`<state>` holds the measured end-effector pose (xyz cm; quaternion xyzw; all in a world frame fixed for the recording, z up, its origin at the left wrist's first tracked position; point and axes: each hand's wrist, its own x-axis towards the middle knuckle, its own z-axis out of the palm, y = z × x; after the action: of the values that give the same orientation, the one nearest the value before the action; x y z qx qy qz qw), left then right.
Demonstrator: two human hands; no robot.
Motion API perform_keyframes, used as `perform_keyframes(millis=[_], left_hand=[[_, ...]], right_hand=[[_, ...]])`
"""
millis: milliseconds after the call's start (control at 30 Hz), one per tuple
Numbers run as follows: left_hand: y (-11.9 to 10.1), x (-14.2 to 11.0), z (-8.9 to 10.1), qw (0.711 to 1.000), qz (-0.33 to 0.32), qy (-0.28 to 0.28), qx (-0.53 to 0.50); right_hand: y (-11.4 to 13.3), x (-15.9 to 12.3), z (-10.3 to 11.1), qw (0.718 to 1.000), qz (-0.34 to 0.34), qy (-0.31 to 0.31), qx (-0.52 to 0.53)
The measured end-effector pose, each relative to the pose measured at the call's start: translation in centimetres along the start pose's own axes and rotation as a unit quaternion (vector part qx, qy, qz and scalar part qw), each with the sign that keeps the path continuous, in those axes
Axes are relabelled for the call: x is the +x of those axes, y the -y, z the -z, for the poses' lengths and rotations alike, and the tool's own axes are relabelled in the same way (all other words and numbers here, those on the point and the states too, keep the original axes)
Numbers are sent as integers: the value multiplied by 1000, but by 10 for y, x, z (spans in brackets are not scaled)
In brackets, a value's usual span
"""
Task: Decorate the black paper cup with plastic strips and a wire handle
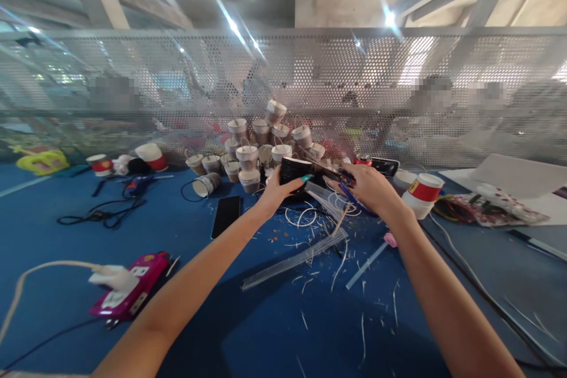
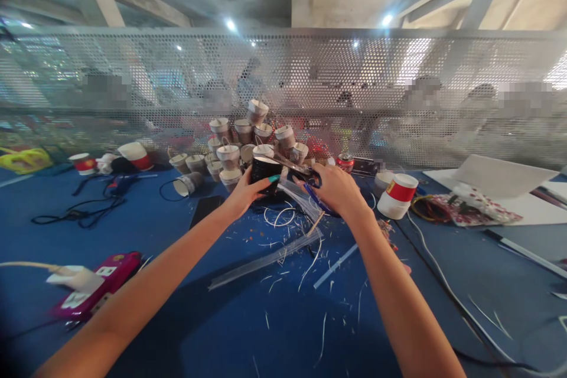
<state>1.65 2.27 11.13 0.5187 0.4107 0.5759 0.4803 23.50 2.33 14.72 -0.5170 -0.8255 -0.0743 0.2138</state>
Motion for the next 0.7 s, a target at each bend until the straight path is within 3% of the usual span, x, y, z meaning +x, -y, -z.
perform_keyframes(millis=[100,367,500,600,700], left_hand=[[0,-1,-2,996,33,19,-77],[6,2,2,996,-55,-42,58],[10,4,4,992,-68,-76,80],[10,3,3,995,-54,-60,59],[8,1,1,1000,-15,-9,-10]], right_hand=[[-2,0,2,1000,-16,4,-2],[-12,1,3,998,51,-19,13],[-10,2,0,999,35,-22,12],[-9,2,-3,999,35,-1,8],[-9,4,-7,999,43,17,3]])
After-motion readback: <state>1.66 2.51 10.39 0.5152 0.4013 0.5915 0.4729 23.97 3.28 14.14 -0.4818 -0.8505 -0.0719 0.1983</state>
